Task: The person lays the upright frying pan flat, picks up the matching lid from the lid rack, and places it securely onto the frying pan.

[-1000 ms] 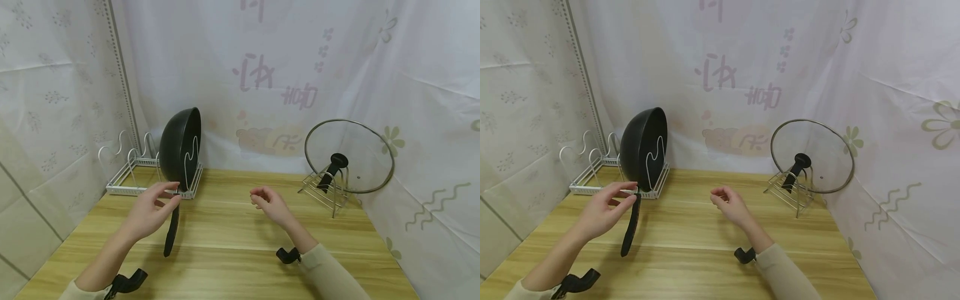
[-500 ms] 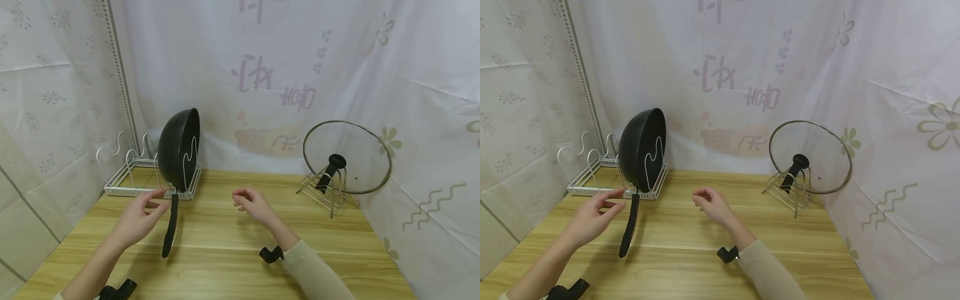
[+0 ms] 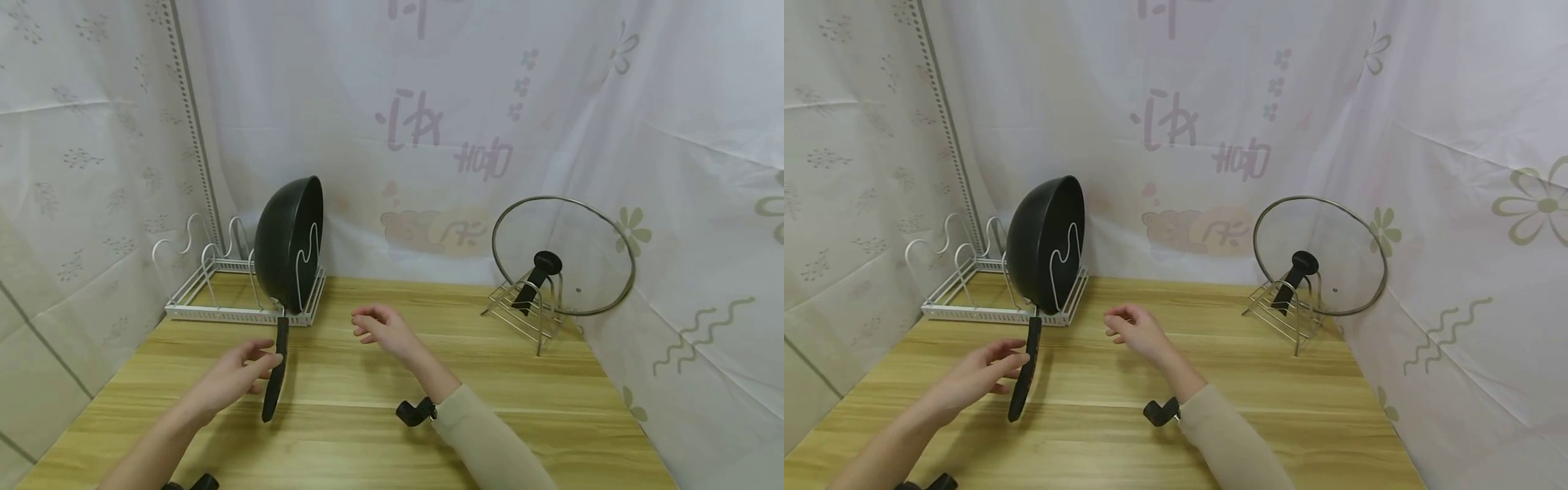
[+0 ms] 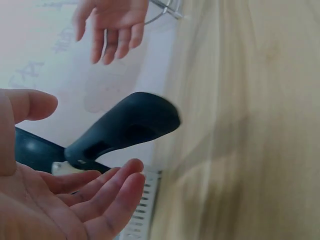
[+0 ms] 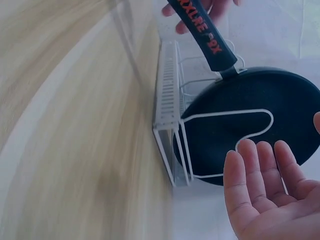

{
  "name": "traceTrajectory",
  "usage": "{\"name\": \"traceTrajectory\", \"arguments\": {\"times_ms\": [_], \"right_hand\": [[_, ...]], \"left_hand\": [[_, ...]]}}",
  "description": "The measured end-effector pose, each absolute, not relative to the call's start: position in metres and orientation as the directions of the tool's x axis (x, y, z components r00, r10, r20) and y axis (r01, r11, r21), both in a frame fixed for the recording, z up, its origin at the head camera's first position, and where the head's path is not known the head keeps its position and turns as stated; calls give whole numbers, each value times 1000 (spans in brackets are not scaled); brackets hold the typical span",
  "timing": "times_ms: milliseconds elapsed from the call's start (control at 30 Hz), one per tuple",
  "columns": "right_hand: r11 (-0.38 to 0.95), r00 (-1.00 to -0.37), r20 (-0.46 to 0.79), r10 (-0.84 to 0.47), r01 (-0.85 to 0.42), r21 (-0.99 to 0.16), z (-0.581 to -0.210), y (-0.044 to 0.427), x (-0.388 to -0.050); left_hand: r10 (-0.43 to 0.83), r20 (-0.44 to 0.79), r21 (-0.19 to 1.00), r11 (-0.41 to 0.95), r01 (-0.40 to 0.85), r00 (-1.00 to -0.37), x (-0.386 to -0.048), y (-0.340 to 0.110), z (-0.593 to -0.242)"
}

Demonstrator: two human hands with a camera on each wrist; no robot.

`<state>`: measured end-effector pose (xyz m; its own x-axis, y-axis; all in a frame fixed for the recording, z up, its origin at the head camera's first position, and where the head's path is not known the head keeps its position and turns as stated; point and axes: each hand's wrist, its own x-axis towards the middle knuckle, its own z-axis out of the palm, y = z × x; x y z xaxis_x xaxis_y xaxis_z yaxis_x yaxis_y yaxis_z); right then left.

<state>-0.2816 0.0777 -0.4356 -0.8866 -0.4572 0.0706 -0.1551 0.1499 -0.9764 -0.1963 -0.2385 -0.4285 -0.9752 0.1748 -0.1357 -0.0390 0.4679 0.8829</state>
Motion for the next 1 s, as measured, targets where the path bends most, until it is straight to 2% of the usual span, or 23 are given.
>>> {"name": "traceTrajectory", "arguments": {"times_ms": [200, 533, 733, 1000], "right_hand": [[96, -887, 40, -460, -95, -991, -441, 60, -284], [34, -897, -10, -442, -6, -999, -448, 24, -285], [-2, -907, -38, -419, 43, -999, -450, 2, -285], [-128, -900, -127, -417, 196, -972, -453, -26, -287]], "left_hand": [[192, -194, 919, 378, -110, -962, -199, -233, -439], [287, -206, 967, 209, -148, -936, -199, -228, -457], [292, -242, 967, 149, -206, -926, -200, -226, -461], [315, -277, 961, 91, -262, -908, -197, -221, -461]]}}
